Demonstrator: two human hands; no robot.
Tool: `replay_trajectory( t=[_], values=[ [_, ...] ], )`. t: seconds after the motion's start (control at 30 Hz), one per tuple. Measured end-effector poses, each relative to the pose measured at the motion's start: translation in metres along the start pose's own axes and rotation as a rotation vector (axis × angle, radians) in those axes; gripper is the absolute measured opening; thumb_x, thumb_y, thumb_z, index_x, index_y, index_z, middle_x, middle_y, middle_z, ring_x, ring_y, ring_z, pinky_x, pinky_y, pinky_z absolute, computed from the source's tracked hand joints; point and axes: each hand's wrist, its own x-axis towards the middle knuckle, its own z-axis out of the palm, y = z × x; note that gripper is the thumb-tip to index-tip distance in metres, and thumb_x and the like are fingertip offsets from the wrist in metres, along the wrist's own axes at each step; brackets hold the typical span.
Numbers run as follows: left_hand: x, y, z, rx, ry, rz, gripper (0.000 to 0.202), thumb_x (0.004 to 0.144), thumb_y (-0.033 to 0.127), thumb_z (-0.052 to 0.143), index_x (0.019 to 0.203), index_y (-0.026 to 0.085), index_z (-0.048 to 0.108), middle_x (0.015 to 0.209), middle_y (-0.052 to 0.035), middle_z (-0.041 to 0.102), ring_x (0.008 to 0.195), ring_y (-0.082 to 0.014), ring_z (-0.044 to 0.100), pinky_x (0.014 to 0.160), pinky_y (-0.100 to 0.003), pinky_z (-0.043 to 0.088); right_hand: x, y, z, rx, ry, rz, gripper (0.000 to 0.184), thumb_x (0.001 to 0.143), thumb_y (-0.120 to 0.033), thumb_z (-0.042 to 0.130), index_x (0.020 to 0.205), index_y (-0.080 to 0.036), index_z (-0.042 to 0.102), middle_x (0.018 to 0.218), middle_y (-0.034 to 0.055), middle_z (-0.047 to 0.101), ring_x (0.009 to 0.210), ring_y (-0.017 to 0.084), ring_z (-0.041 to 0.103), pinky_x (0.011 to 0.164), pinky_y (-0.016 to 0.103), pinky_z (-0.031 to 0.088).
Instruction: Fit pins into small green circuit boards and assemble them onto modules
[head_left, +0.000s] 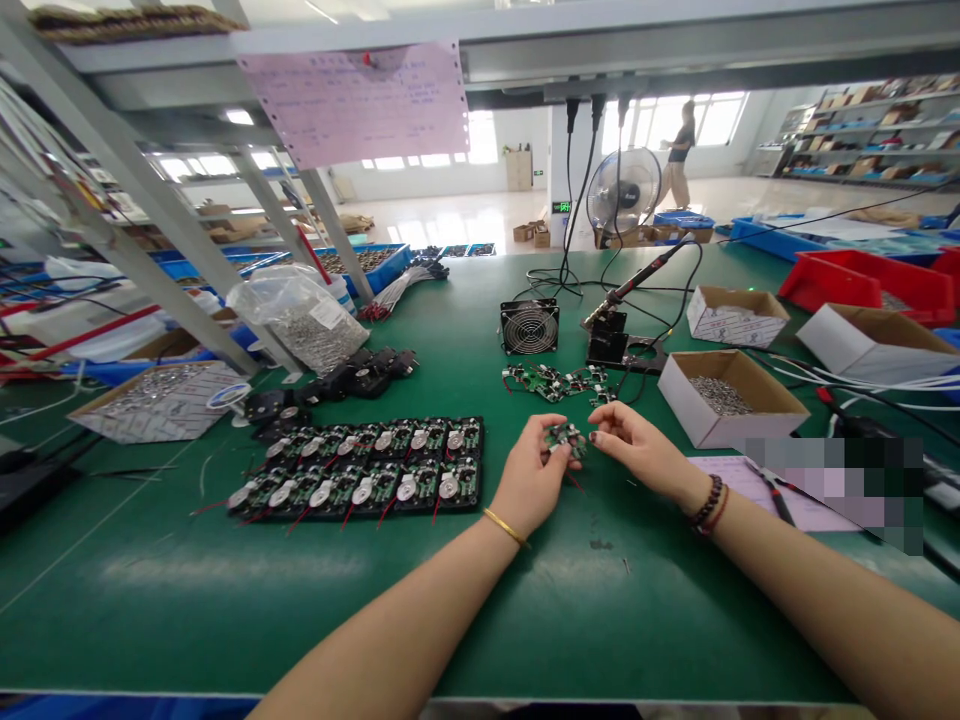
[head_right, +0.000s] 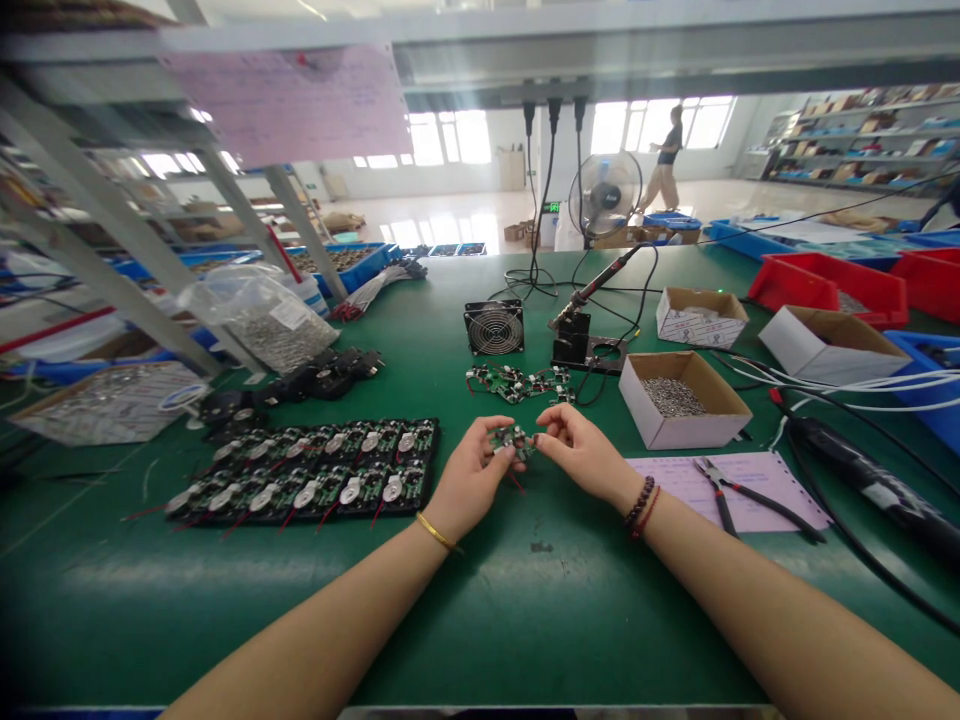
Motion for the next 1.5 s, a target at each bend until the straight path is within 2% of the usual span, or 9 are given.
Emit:
replay_trajectory(
  t=[0.2, 0.33, 0.5, 0.6, 0.8, 0.93, 1.07, 1.33, 1.5],
  values=[
    [0.013, 0.006, -0.014, -0.061, 0.153, 0.036, 0.028, 0.089, 0.017, 0.056, 0.115, 0.014, 0.046, 0.1, -0.0085, 0.067, 0.072, -0.0148, 0.067, 0.068, -0.023, 0.053, 0.0, -0.001, 0.001, -0.716, -0.051, -0.081, 0.016, 0.084, -0.022, 0.065, 0.099, -0.016, 0.064, 0.102, 0.0103, 0.055, 0.099, 0.025, 0.055, 0.094, 0.04, 0.044],
    [0.01, 0.008, -0.012, -0.082, 0.126, 0.062, 0.031, 0.088, 0.021, 0.061, 0.115, 0.015, 0.047, 0.099, -0.0078, 0.067, 0.073, -0.0158, 0.067, 0.07, -0.025, 0.054, 0.004, -0.001, 0.011, -0.823, -0.071, -0.118, 0.015, 0.089, -0.02, 0.062, 0.102, -0.015, 0.065, 0.104, 0.0111, 0.056, 0.101, 0.025, 0.055, 0.093, 0.037, 0.044],
    [0.006, 0.004, -0.007, -0.001, 0.076, 0.06, 0.029, 0.091, 0.015, 0.055, 0.118, 0.016, 0.047, 0.101, -0.0065, 0.066, 0.075, -0.0147, 0.068, 0.073, -0.024, 0.054, 0.004, -0.008, 0.011, -0.957, -0.146, -0.102, 0.01, 0.089, -0.012, 0.054, 0.086, -0.014, 0.064, 0.09, 0.0091, 0.058, 0.089, 0.023, 0.057, 0.083, 0.032, 0.043],
    [0.004, 0.0, -0.007, 0.143, 0.038, 0.074, 0.029, 0.092, 0.009, 0.05, 0.119, 0.017, 0.048, 0.1, -0.0052, 0.066, 0.078, -0.0156, 0.069, 0.075, -0.025, 0.054, 0.002, -0.013, 0.007, -0.942, -0.139, -0.077, 0.007, 0.085, -0.011, 0.057, 0.08, -0.015, 0.061, 0.085, 0.0068, 0.058, 0.083, 0.021, 0.057, 0.077, 0.031, 0.042],
    [-0.002, 0.0, -0.005, 0.357, -0.035, 0.05, 0.034, 0.092, 0.006, 0.05, 0.123, 0.019, 0.048, 0.096, -0.0031, 0.067, 0.082, -0.0176, 0.07, 0.074, -0.026, 0.051, -0.004, -0.028, 0.004, -0.573, 0.04, -0.148, 0.009, 0.085, -0.011, 0.057, 0.08, -0.018, 0.056, 0.082, 0.0011, 0.055, 0.076, 0.016, 0.054, 0.07, 0.027, 0.041],
    [-0.006, -0.001, -0.002, 0.474, -0.056, 0.1, 0.035, 0.091, 0.007, 0.051, 0.124, 0.019, 0.05, 0.097, -0.003, 0.067, 0.082, -0.019, 0.068, 0.07, -0.027, 0.049, -0.011, -0.035, 0.009, -0.597, 0.073, -0.271, 0.009, 0.086, -0.012, 0.057, 0.079, -0.018, 0.055, 0.082, 0.0017, 0.052, 0.078, 0.017, 0.052, 0.072, 0.03, 0.04],
    [-0.007, -0.001, -0.001, 0.566, -0.058, 0.135, 0.036, 0.091, 0.008, 0.051, 0.125, 0.019, 0.05, 0.102, -0.0045, 0.066, 0.083, -0.0205, 0.065, 0.07, -0.028, 0.048, -0.012, -0.035, 0.013, -0.658, 0.077, -0.287, 0.011, 0.084, -0.01, 0.059, 0.078, -0.018, 0.054, 0.08, 0.0016, 0.051, 0.077, 0.018, 0.051, 0.071, 0.03, 0.04],
    [-0.01, -0.001, 0.0, 0.563, -0.095, 0.149, 0.036, 0.093, 0.008, 0.048, 0.126, 0.02, 0.048, 0.1, -0.0049, 0.066, 0.084, -0.0216, 0.068, 0.076, -0.031, 0.052, -0.011, -0.031, 0.015, -0.638, 0.07, -0.282, 0.011, 0.089, -0.009, 0.058, 0.082, -0.018, 0.055, 0.084, 0.0022, 0.054, 0.078, 0.018, 0.053, 0.073, 0.029, 0.042],
    [-0.002, -0.001, -0.003, 0.304, -0.052, 0.017, 0.032, 0.093, 0.006, 0.049, 0.123, 0.019, 0.049, 0.099, -0.0043, 0.068, 0.079, -0.0173, 0.07, 0.074, -0.025, 0.054, -0.005, -0.027, -0.011, -0.738, 0.086, -0.147, 0.016, 0.086, -0.019, 0.068, 0.099, -0.016, 0.059, 0.096, 0.0055, 0.055, 0.086, 0.02, 0.057, 0.08, 0.03, 0.045]
  ],
)
